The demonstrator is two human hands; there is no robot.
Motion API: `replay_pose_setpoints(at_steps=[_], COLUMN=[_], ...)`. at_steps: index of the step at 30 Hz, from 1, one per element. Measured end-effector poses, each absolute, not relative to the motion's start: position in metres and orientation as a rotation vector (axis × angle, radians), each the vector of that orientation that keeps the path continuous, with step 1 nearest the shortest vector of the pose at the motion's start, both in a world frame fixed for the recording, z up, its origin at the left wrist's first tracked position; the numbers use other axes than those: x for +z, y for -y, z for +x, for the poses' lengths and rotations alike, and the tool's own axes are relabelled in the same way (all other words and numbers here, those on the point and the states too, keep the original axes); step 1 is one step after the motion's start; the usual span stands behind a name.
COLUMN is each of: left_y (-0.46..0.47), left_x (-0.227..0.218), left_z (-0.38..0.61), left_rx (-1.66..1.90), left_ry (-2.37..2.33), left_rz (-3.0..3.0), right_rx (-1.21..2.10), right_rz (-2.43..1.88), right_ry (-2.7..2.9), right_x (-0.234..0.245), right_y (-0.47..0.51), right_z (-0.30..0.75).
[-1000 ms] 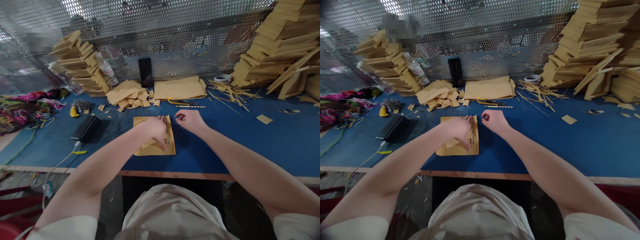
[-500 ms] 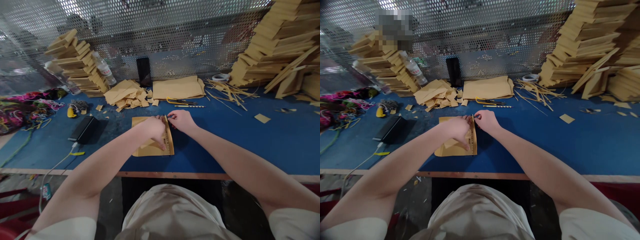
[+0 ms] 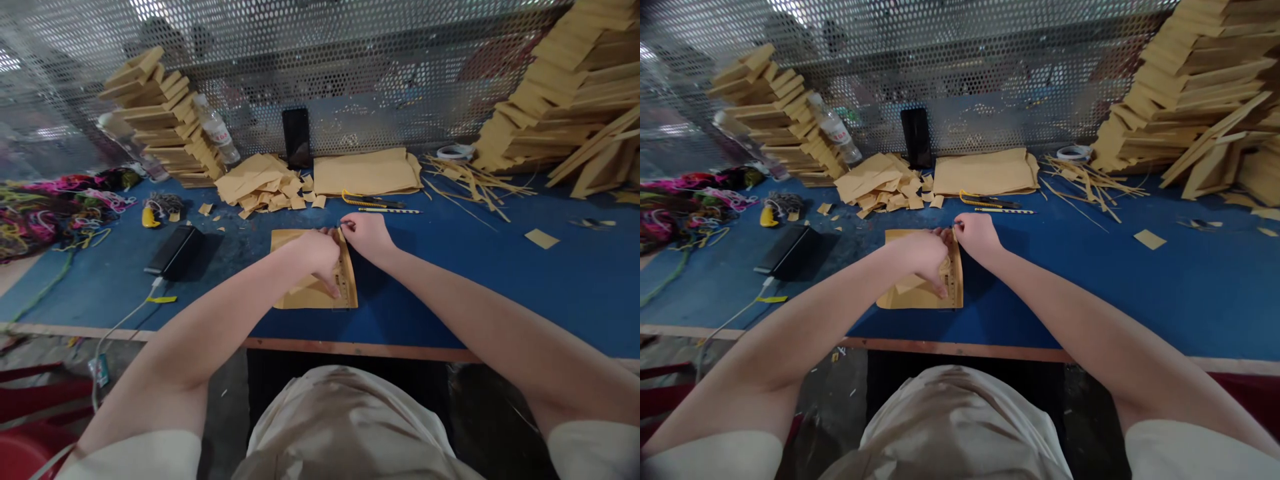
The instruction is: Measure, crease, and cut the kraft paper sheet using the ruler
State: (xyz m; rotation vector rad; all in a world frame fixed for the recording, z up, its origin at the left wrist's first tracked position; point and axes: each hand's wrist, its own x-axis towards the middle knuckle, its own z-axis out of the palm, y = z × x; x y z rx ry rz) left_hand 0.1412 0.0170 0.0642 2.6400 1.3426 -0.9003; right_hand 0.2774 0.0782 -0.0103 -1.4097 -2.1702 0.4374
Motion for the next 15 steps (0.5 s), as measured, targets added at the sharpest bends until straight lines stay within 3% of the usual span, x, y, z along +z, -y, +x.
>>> replay_pose_setpoints(at_steps=[15], left_y=[-0.017], left_x=[0.065], left_z=[0.144], left_rx=[-0.928], left_ry=[-1.359], left_rz=[2.561], right_rx=[0.408], right_rz=[-1.516], right_ry=[2.21], right_x=[-0.006], right_y=[-0.083], right_z=[0.263])
